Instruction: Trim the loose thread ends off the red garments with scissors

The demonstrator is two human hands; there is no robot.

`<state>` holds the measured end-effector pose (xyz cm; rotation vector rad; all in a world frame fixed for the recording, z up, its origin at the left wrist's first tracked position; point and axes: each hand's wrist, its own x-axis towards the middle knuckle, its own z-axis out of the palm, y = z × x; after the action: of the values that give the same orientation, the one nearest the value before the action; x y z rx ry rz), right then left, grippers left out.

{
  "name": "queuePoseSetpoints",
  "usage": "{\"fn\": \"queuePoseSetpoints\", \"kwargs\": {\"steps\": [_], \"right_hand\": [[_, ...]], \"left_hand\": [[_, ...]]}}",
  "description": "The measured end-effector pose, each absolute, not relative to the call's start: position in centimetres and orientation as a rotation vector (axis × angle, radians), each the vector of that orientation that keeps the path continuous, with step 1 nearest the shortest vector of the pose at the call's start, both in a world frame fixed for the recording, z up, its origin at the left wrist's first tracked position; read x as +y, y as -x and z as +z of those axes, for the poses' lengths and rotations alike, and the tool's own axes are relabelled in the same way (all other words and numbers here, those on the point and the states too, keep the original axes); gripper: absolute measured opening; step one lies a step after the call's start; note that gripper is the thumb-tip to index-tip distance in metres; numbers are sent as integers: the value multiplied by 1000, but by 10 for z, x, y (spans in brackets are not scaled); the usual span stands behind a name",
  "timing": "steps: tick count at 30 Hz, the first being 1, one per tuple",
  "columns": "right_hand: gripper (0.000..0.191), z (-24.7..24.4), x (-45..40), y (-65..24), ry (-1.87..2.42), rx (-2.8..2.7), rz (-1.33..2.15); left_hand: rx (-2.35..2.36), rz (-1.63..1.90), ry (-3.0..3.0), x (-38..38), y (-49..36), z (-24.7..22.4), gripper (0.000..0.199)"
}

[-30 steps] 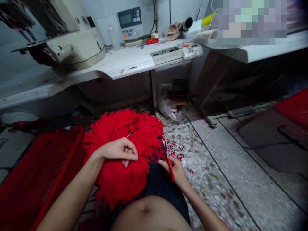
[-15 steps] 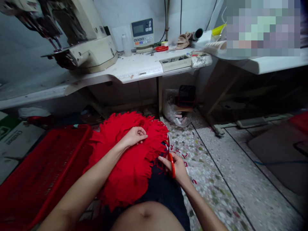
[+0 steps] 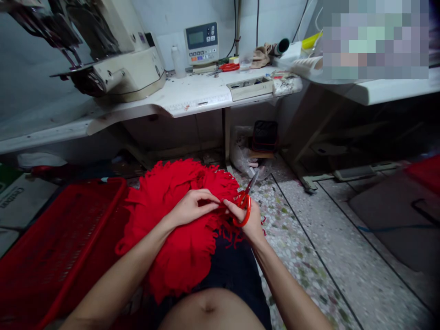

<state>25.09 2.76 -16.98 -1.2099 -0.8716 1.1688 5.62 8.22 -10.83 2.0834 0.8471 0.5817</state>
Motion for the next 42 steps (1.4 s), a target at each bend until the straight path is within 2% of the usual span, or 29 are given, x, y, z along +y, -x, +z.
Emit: {"fn": "queuePoseSetpoints", "kwargs": {"steps": [2,5,7,10,15,19,22,27,42], "right_hand": [[48,-166,27,-255,1210,-883,1194],[48,-162,25,-262,1193,-927,1237],[49,-162,25,-265,1171,-949,1249],[50,-168,20,-267,1186,-913,1240],[44,-194,-9,-267,1289,-954,1283],[50,-221,-44,-265,1264,-1080,1476],[45,-233,-61,-265,1209,-1256,1493],[34,-227,-57,-269,1184,-1523,1404],[41,-216,-31,-269,1185,-1585,1328]], "left_hand": [[918,645,-2076,88,-52,-105,23],[864,478,-2067,93,-52,-104,29],[813,383,-2060,93,-55,-106,27],[851,430,-1956,92,-59,-111,26],[927,428,-1615,88,-56,-114,32],[978,446,-1554,83,-54,-117,34],[1004,451,-1503,79,-57,-120,34],[1045,472,-1431,77,-63,-121,33],[884,342,-1448,79,-62,-119,31]]}}
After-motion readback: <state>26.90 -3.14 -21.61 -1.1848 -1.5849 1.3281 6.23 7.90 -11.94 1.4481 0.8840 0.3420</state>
